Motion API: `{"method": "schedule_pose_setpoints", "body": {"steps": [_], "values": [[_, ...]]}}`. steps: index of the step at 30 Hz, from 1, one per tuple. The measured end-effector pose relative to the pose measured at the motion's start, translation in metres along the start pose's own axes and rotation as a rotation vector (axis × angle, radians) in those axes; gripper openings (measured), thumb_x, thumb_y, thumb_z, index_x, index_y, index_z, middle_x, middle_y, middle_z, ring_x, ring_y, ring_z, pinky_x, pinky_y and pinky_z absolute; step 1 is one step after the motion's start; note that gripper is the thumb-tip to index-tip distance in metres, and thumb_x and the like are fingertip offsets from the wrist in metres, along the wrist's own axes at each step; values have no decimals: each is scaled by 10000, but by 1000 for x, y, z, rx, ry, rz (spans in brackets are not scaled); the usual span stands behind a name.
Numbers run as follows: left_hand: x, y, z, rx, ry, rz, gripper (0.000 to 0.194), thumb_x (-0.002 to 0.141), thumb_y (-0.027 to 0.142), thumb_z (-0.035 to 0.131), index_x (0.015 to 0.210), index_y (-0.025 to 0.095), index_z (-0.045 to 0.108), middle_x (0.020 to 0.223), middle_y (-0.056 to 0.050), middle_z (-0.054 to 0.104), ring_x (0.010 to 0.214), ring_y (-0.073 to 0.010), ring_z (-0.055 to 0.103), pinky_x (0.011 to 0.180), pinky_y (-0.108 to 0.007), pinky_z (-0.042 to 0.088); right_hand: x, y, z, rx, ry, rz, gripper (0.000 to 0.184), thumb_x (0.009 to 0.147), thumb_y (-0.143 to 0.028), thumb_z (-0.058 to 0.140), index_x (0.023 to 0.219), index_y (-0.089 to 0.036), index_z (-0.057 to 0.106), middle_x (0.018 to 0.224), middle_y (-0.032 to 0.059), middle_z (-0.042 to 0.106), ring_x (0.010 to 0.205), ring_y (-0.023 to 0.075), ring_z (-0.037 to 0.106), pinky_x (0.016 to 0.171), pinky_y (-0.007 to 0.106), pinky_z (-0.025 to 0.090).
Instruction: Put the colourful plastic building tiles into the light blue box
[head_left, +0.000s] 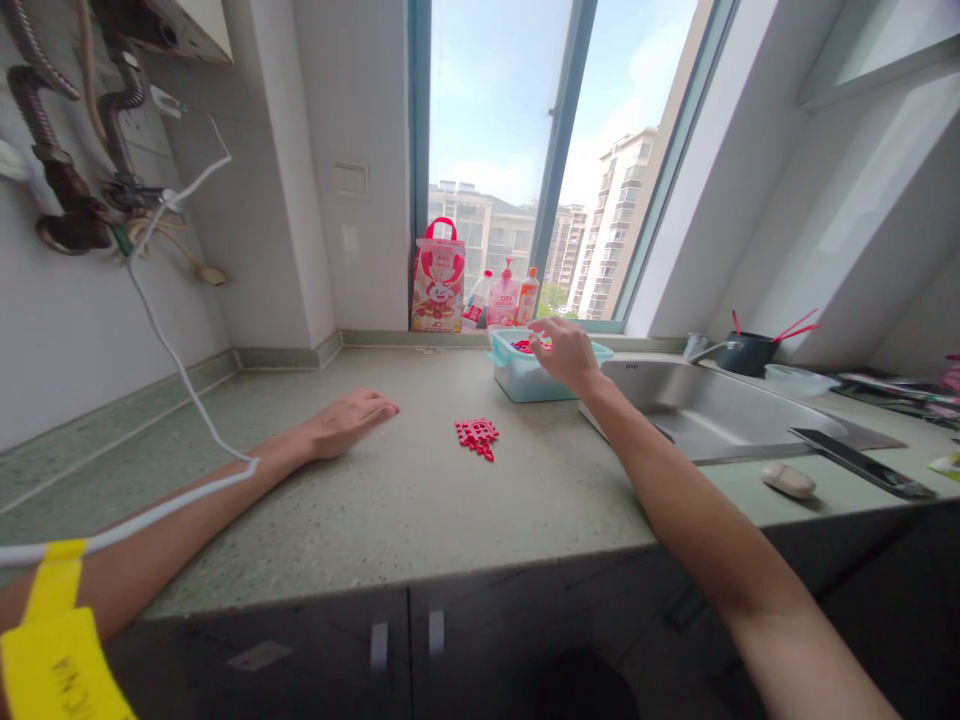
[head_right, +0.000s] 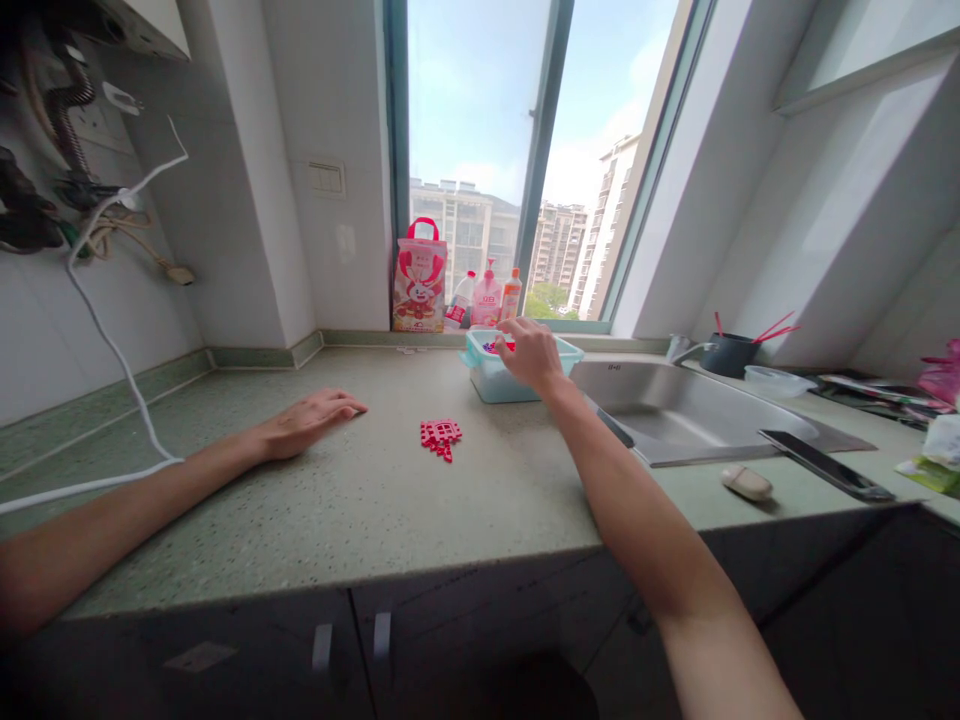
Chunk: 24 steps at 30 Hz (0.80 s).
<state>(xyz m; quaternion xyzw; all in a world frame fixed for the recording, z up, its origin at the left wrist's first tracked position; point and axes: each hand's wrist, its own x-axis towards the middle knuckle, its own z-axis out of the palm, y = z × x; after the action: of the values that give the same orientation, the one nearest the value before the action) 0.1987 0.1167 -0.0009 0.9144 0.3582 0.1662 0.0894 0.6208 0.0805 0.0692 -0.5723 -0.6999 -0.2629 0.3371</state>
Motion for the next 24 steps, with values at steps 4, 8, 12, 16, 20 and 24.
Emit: {"method": "schedule_pose_setpoints", "body": {"steps": [4,8,12,16,20,24], "values": [[1,-3,2,10,-12,1,687,1055,614,240,1340,203,711,1340,-112,666,1274,-288,577,1142,-411,405,-6,-39,-2,255,-229,-205,241,961,-306,581,1114,-206,738,1075,76,750,930,216,699,858,320,503],[2,-4,3,16,-12,1,707,1055,618,226,1350,193,708,1345,-113,664,1286,-293,570,1154,-418,398,-18,-78,3,474,-784,-232,480,868,-550,744,1214,-218,737,1099,73,769,946,216,727,796,282,534],[2,-3,2,14,-16,-6,729,1050,633,218,1351,186,709,1343,-121,668,1286,-300,572,1153,-427,404,-29,-96,2,318,-995,-189,870,729,-725,811,1437,-248,643,1296,125,721,1115,307,702,906,344,530],[2,-3,3,11,-13,9,714,1052,632,226,1330,194,717,1330,-116,672,1277,-294,578,1153,-422,403,-30,-97,-3,185,-1022,-187,888,716,-729,815,1447,-254,646,1239,125,744,1087,329,708,875,352,526],[2,-4,3,10,-6,15,700,1054,615,230,1328,192,716,1322,-113,678,1265,-297,582,1145,-431,407,-27,-95,-4,199,-1047,-160,813,744,-637,829,1430,-235,660,1229,111,743,979,279,729,767,304,530],[2,-4,3,13,-9,15,694,1050,612,236,1332,196,714,1324,-114,675,1266,-298,578,1144,-432,406,-28,-97,-2,277,-1088,-77,712,769,-480,824,1413,-227,660,1157,87,750,729,188,725,625,268,513]]}}
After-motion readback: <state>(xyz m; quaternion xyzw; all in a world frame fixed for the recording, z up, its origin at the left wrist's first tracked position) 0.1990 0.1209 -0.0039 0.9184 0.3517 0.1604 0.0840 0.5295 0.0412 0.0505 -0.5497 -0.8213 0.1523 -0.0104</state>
